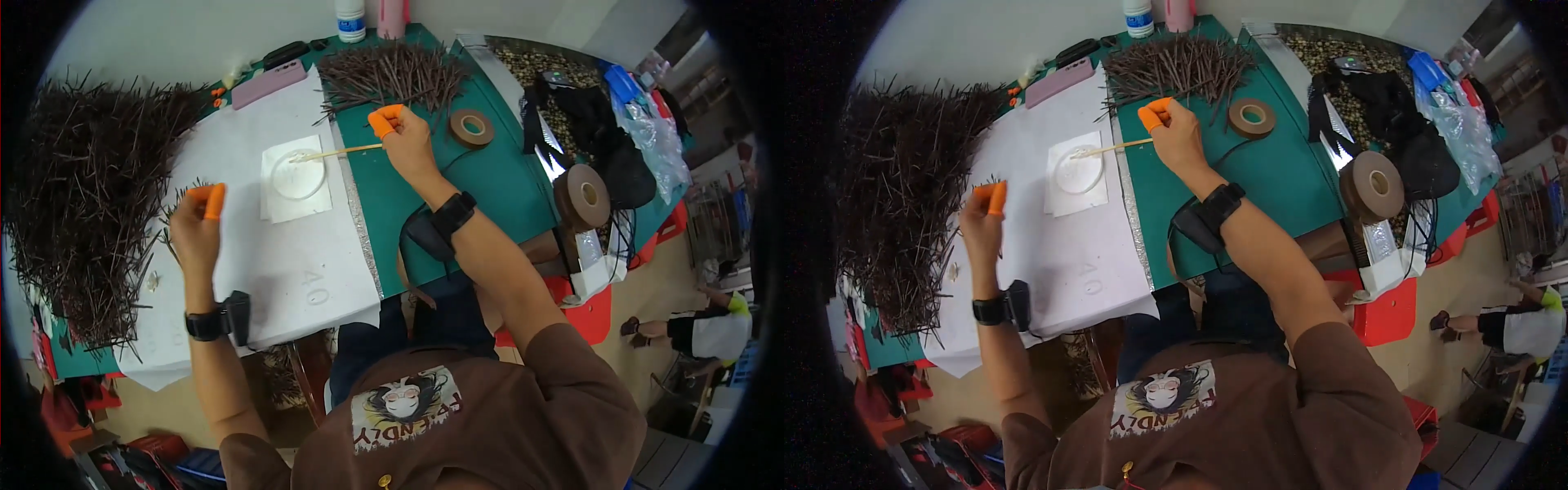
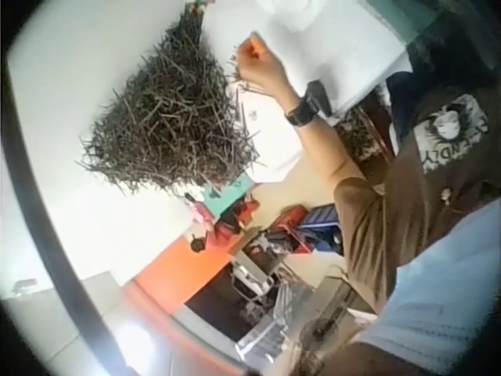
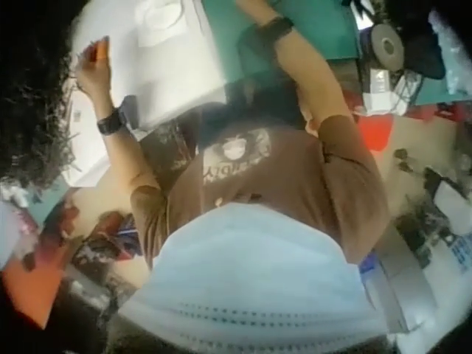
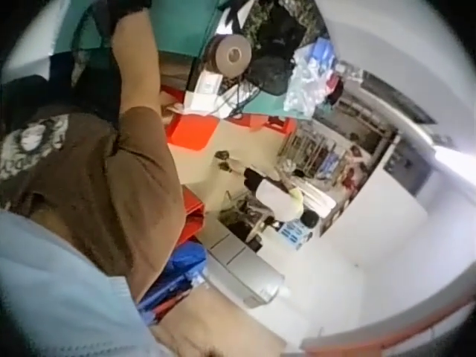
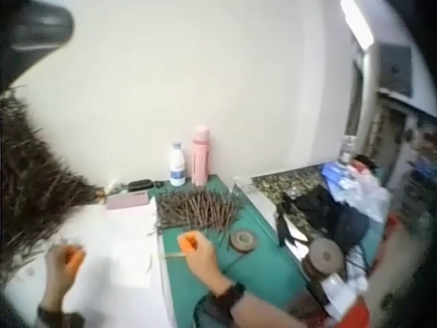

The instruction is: The person applies a white substance to a wooden stick and then wraps brown tape around the junction of the stick and a small branch. They repeat this process by picking up another branch and stick assembly to tape them together.

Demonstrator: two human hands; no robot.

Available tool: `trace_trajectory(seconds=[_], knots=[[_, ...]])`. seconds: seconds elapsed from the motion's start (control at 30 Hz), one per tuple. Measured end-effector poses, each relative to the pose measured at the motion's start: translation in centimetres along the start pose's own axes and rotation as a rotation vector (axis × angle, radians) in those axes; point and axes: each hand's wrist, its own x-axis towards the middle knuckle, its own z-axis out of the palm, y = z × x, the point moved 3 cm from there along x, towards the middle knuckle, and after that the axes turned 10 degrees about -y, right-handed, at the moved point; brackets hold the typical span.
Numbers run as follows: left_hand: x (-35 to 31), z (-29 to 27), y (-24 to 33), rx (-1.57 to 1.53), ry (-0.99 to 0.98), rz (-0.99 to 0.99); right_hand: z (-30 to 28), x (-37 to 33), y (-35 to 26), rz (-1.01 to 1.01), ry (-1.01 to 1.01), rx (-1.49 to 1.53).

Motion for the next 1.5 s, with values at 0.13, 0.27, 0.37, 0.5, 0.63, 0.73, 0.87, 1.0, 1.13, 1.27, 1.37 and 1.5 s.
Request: trace_trajectory(seconds=[0.13,0.27,0.37,0.5,0.63,0.73,0.87,1.0,1.13,1.27,1.37,1.5], knots=[[0.1,4.6,3.6,-0.28,-0.068,0.006,-1.8,1.4,0.1,0.018,0.152,0.019],[0.6,7.1,5.6,-0.518,-0.155,0.023,-3.7,3.0,0.2,-0.215,0.168,-0.884],[0.5,8.2,6.4,-0.545,-0.205,-0.022,-4.4,3.7,1.3,-0.125,-0.022,-1.188],[0.1,7.9,6.0,-0.627,-0.193,0.0,-4.4,3.6,0.0,-0.345,0.068,-1.089],[0.3,8.4,5.1,-0.577,-0.207,0.019,-1.5,2.6,-3.0,-0.237,0.026,-0.466],[0.9,9.5,6.0,-0.733,-0.206,0.062,1.9,0.2,-6.6,0.056,-0.251,0.177],[0.6,9.9,7.2,-1.206,-0.344,-0.071,4.8,-1.5,-6.5,0.044,-0.383,0.453],[0.3,9.4,6.0,-1.045,-0.466,0.013,5.6,-1.8,-5.7,-0.008,-0.391,0.502],[0.1,9.8,5.9,-0.899,-0.375,0.019,5.6,-2.2,-5.4,0.152,-0.431,0.683],[0.1,9.7,5.7,-0.553,-0.226,0.067,5.8,-2.2,-4.4,0.172,-0.363,0.615],[0.0,9.8,5.4,-0.585,-0.234,0.031,5.4,-2.5,-4.1,0.177,-0.308,0.528],[-0.1,10.1,5.2,-0.679,-0.29,-0.031,5.0,-2.3,-4.1,0.232,-0.276,0.575]])
